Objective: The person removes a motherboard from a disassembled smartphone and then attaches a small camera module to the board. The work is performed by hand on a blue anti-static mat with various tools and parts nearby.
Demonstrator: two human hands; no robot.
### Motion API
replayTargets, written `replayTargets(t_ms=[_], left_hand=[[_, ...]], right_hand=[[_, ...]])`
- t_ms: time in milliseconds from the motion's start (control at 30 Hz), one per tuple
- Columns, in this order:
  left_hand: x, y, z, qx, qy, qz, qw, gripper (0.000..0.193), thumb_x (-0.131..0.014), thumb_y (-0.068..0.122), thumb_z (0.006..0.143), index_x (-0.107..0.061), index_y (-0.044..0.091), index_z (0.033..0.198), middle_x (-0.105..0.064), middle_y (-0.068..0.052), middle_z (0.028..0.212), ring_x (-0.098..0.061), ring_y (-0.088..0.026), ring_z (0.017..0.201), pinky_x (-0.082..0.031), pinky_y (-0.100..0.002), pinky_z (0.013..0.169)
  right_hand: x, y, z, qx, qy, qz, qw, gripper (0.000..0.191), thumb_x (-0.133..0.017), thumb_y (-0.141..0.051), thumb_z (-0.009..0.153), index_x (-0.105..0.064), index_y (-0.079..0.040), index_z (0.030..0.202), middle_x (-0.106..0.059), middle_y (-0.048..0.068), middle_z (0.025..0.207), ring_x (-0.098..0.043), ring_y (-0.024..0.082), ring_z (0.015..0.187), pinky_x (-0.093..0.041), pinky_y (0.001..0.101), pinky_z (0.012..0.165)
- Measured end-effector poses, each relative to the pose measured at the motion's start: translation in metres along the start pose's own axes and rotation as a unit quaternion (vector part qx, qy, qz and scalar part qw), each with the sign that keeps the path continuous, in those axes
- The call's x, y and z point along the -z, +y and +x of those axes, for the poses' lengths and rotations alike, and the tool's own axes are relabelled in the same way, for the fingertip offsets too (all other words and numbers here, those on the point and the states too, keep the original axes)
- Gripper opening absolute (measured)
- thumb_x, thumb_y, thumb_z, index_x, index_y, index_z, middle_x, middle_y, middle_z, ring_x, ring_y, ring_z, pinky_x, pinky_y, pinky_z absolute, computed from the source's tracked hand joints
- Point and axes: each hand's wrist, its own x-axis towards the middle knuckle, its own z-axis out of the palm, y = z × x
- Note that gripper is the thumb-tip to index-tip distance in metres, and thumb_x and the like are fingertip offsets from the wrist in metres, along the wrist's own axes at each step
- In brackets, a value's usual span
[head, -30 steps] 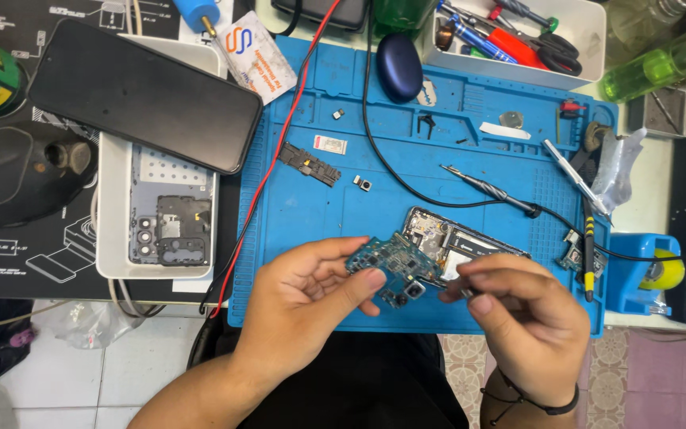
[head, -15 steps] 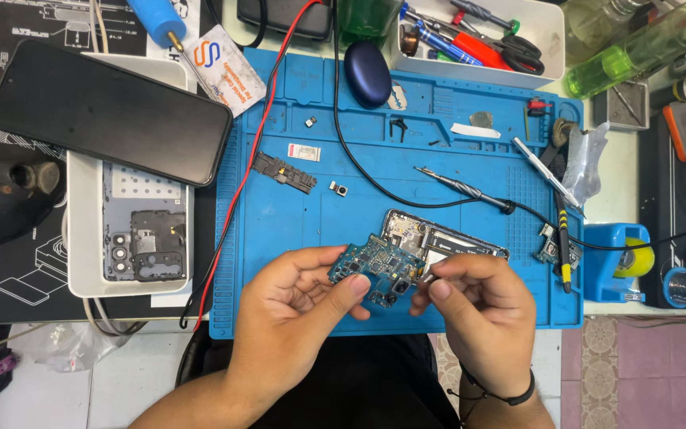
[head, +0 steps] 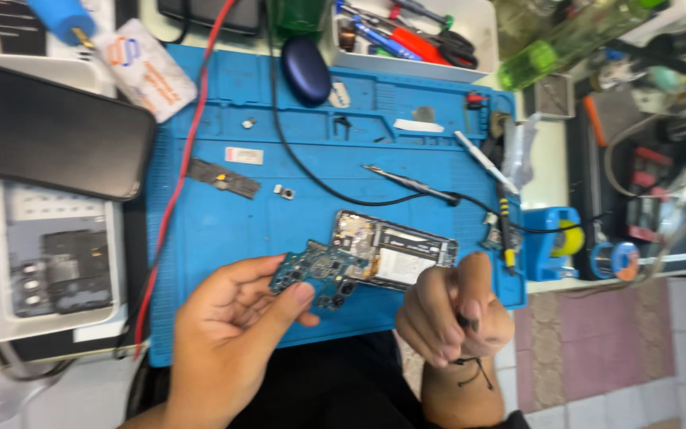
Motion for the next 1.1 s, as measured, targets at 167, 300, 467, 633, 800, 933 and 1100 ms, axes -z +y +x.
replayTargets(t_ms=[167, 300, 467, 633, 800, 933, 1100], left_hand=[[-0.003, 0.0, 0.001, 0.031, 0.011, 0.032, 0.999, 0.037, -0.07, -0.005, 0.087, -0.06, -0.006, 0.123, -0.079, -0.022, 0.104, -0.079, -0.021, 0.085, -0.067, -0.034, 0.073], [-0.002, 0.003, 0.002, 0.007, -0.005, -0.018, 1.0, 0.033, -0.07, -0.005, 0.09, -0.059, -0.005, 0.121, -0.077, -0.02, 0.106, -0.077, -0.021, 0.089, -0.067, -0.035, 0.075], [0.008, 0.009, 0.003, 0.012, -0.015, -0.051, 0.999, 0.03, -0.07, -0.004, 0.093, -0.056, -0.003, 0.12, -0.076, -0.017, 0.104, -0.075, -0.019, 0.088, -0.064, -0.032, 0.077], [0.013, 0.017, 0.005, 0.009, 0.003, -0.092, 0.996, 0.028, -0.07, 0.0, 0.095, -0.054, -0.001, 0.119, -0.075, -0.015, 0.101, -0.072, -0.015, 0.086, -0.061, -0.03, 0.075], [0.005, 0.02, 0.01, 0.014, 0.047, -0.037, 0.998, 0.027, -0.072, 0.004, 0.096, -0.054, 0.0, 0.115, -0.076, -0.013, 0.096, -0.067, -0.012, 0.08, -0.053, -0.026, 0.068], [-0.004, 0.018, 0.012, 0.02, 0.041, -0.076, 0.996, 0.025, -0.07, 0.007, 0.097, -0.051, 0.002, 0.112, -0.078, -0.015, 0.101, -0.069, -0.012, 0.085, -0.053, -0.026, 0.071], [-0.015, 0.013, 0.01, 0.035, 0.016, -0.101, 0.994, 0.024, -0.068, 0.007, 0.098, -0.049, 0.003, 0.111, -0.078, -0.017, 0.105, -0.073, -0.015, 0.091, -0.056, -0.028, 0.076]], right_hand=[[0.009, -0.007, 0.01, -0.001, -0.138, 0.068, 0.988, 0.009, -0.061, -0.004, 0.102, -0.063, -0.001, 0.11, -0.063, 0.021, 0.102, -0.068, 0.022, 0.076, -0.064, 0.0321, 0.067], [0.009, -0.003, 0.009, 0.004, -0.121, 0.048, 0.991, 0.01, -0.061, -0.002, 0.1, -0.063, -0.002, 0.11, -0.063, 0.021, 0.102, -0.067, 0.021, 0.074, -0.065, 0.0326, 0.068], [0.001, 0.007, 0.001, 0.013, -0.028, -0.096, 0.995, 0.012, -0.059, 0.002, 0.099, -0.063, -0.005, 0.108, -0.065, 0.02, 0.098, -0.068, 0.021, 0.072, -0.063, 0.0314, 0.06], [-0.015, 0.026, -0.009, -0.008, 0.13, -0.257, 0.958, 0.006, -0.058, -0.001, 0.102, -0.056, -0.001, 0.107, -0.072, 0.024, 0.085, -0.074, 0.028, 0.066, -0.061, 0.0358, 0.056], [-0.026, 0.05, -0.009, 0.003, 0.227, -0.394, 0.891, 0.013, -0.062, 0.004, 0.099, -0.059, 0.0, 0.111, -0.065, 0.024, 0.118, -0.07, 0.032, 0.098, -0.063, 0.0447, 0.081], [-0.024, 0.067, 0.002, 0.03, 0.262, -0.407, 0.874, 0.015, -0.065, 0.01, 0.098, -0.064, 0.003, 0.112, -0.06, 0.017, 0.133, -0.066, 0.029, 0.113, -0.058, 0.0446, 0.095], [-0.022, 0.071, 0.011, 0.045, 0.257, -0.373, 0.89, 0.018, -0.061, 0.012, 0.098, -0.064, 0.001, 0.112, -0.068, 0.02, 0.122, -0.07, 0.028, 0.114, -0.058, 0.0431, 0.099]])
